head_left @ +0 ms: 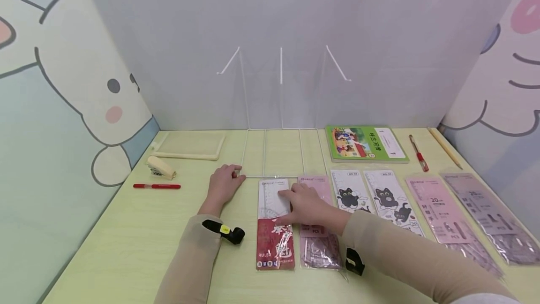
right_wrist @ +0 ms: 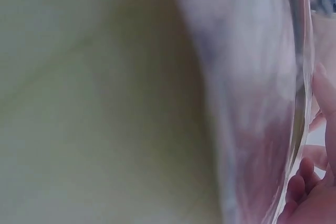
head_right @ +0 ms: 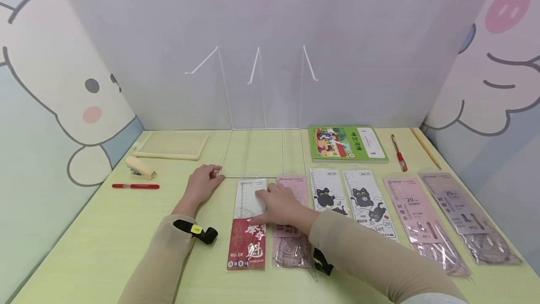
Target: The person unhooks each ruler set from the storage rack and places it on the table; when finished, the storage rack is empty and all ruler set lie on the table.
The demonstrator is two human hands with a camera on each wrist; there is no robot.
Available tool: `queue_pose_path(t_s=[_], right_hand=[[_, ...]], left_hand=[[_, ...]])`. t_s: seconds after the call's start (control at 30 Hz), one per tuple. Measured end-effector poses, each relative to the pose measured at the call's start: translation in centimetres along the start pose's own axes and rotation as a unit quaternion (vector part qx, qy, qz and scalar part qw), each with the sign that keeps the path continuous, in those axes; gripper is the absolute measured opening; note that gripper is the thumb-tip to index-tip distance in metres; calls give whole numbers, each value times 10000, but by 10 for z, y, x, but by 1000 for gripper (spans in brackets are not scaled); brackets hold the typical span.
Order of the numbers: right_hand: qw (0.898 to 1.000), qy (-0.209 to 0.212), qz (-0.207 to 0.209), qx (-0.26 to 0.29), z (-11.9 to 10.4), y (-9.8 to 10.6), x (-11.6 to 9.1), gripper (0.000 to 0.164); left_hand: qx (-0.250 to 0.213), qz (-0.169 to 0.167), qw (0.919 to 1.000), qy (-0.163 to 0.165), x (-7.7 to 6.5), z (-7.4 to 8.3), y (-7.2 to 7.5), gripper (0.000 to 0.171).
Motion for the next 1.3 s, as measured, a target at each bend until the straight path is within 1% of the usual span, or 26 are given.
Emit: queue_pose_path(t_s=[0.27, 0.4, 0.53, 0.63, 0.77, 0.9, 1.03, 1.17, 1.23, 1.3], right_hand=[[9965, -446, 268, 656, 9, 3, -2, 85], [9947, -435, 410, 833, 16, 8, -6, 83], [9942, -358, 537, 856, 25, 14, -9, 82], [9921, -421, 631, 997, 34, 17, -12, 81], [9866, -606, 738, 1323, 51, 21, -20, 80], [9851, -639, 885, 1330, 74, 30, -28, 80], [9849, -628, 1168, 1113, 101, 42, -39, 75], [9842, -731, 1366, 861, 124, 52, -54, 70], [9835, -838, 1407, 763, 134, 56, -62, 69], [9827, -987, 1412, 673, 142, 61, -70, 71]], left_hand=[[-92, -52, 9999, 6, 0, 1, -1, 36], [-96, -57, 9999, -25, -1, 1, -2, 36], [-124, -33, 9999, -28, 0, 1, -1, 36], [-171, -63, 9998, 33, 3, 1, -1, 37], [-323, -237, 9991, 159, 4, -2, -1, 40], [-635, -468, 9965, 283, 6, -6, 1, 43], [-886, -749, 9927, 320, 9, -7, 10, 49], [-838, -945, 9916, 291, 12, -9, 23, 56], [-752, -955, 9922, 266, 13, -10, 30, 60], [-567, -869, 9944, 185, 15, -12, 36, 64]])
Point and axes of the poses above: each hand's wrist, its own x-axis towards the middle knuckle, its own y-axis out of the back of the hand, z = x × y, the point moved 1 cm from there along x, towards the middle knuckle, and after that the axes turned 11 degrees about y, right-handed, at the moved point
